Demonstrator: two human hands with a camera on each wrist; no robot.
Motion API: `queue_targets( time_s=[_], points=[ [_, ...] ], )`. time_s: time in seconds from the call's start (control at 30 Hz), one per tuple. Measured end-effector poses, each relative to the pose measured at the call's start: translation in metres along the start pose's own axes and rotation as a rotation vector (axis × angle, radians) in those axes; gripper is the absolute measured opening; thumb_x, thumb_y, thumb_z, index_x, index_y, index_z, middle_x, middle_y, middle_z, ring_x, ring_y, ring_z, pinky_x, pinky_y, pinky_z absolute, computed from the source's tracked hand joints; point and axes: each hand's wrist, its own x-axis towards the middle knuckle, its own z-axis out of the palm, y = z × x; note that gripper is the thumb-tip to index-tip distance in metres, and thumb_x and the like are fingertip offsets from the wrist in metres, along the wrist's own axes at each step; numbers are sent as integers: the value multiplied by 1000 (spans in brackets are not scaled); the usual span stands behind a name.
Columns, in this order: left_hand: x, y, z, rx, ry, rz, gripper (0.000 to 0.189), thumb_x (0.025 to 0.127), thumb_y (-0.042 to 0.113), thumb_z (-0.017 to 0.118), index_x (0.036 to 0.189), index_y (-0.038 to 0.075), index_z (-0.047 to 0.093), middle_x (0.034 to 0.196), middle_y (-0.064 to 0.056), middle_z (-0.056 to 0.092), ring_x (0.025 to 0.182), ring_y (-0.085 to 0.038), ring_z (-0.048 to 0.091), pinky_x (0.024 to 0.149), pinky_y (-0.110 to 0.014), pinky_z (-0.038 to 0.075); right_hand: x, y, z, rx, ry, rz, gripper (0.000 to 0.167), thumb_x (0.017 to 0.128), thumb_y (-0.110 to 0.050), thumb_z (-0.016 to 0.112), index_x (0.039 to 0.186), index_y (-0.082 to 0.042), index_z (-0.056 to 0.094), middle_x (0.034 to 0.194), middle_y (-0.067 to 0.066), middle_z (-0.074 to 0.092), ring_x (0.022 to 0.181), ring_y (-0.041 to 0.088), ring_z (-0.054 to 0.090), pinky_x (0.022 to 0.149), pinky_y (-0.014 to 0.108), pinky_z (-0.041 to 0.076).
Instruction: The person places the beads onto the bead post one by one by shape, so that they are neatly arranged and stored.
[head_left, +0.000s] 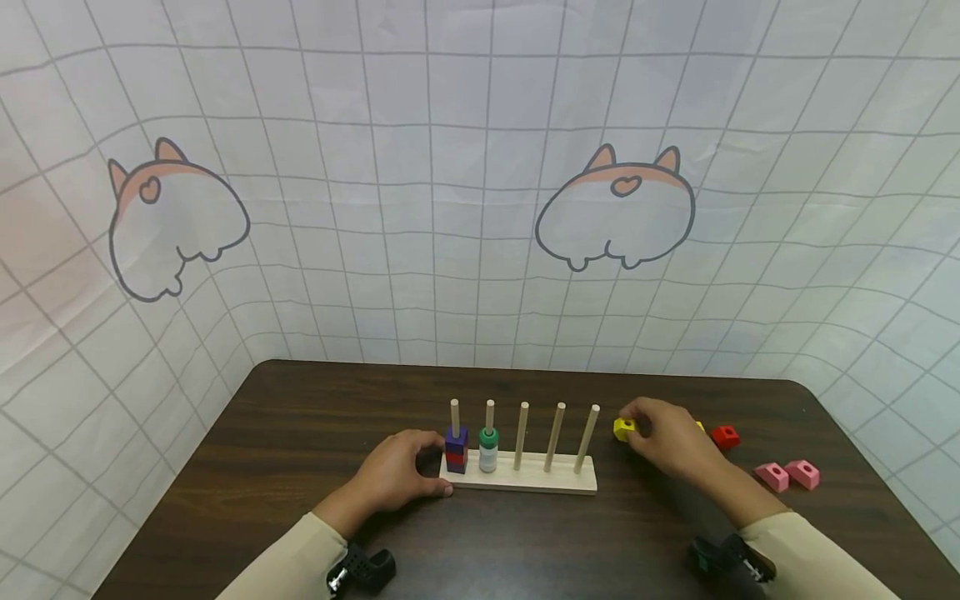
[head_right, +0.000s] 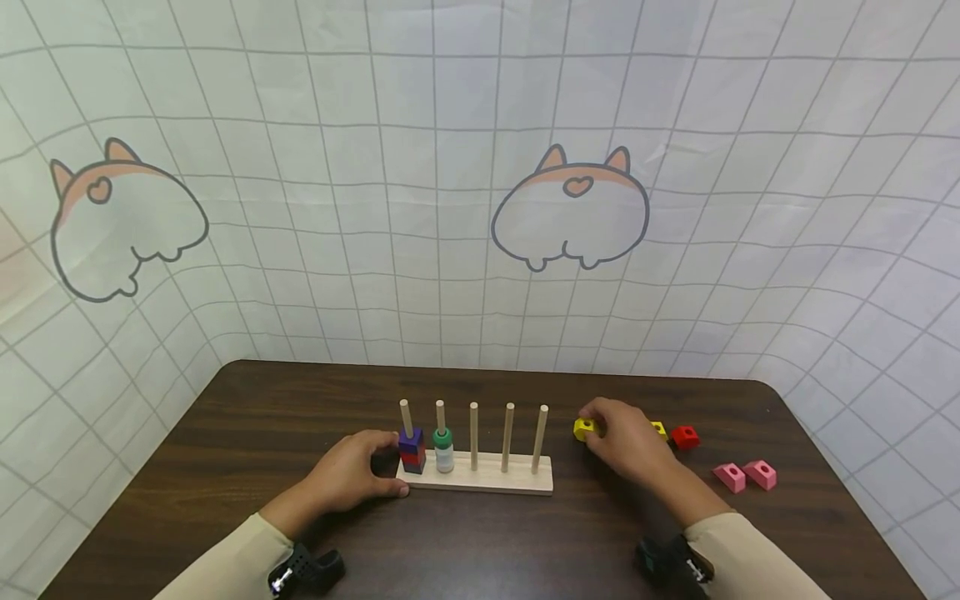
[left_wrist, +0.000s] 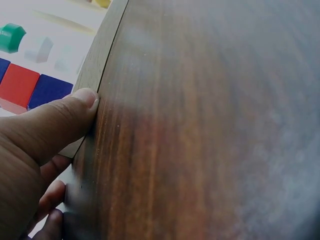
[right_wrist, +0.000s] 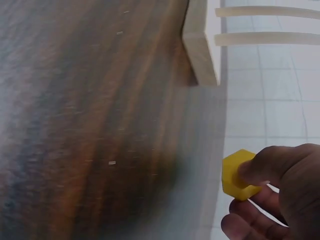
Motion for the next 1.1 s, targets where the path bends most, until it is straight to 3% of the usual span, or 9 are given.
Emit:
queue_targets(
  time_s=[0.33, 0.7, 1.1],
  points=[
    [0, -2, 0, 1, -2, 2, 62, 73, 46, 92, 122, 13, 71, 127, -8, 68, 120, -32, 61, 100, -54, 48, 11, -21, -26, 81, 2, -23, 23, 90, -8, 78, 111, -7, 70, 97, 1, 71, 84, 19, 68, 72, 42, 58],
    [0, -2, 1, -3, 0, 3, 63, 74, 46, 92, 123, 12, 70, 128, -9, 67, 122, -33, 60, 102, -54, 47, 17, -44, -53, 101, 1, -62, 21, 93, -10, 77, 112, -7, 69, 100, 1, 71, 85, 17, 69, 70, 37, 58],
    [0, -2, 1, -5, 3, 2, 63, 74, 45, 92, 123, 12, 70, 128, -9, 67, 122, -33, 60, 102, -54, 47, 24, -61, -67, 102, 38, -136, 21, 93, -10, 76, 113, -7, 70, 104, 4, 72, 90, 22, 71, 75, 40, 60]
  ],
)
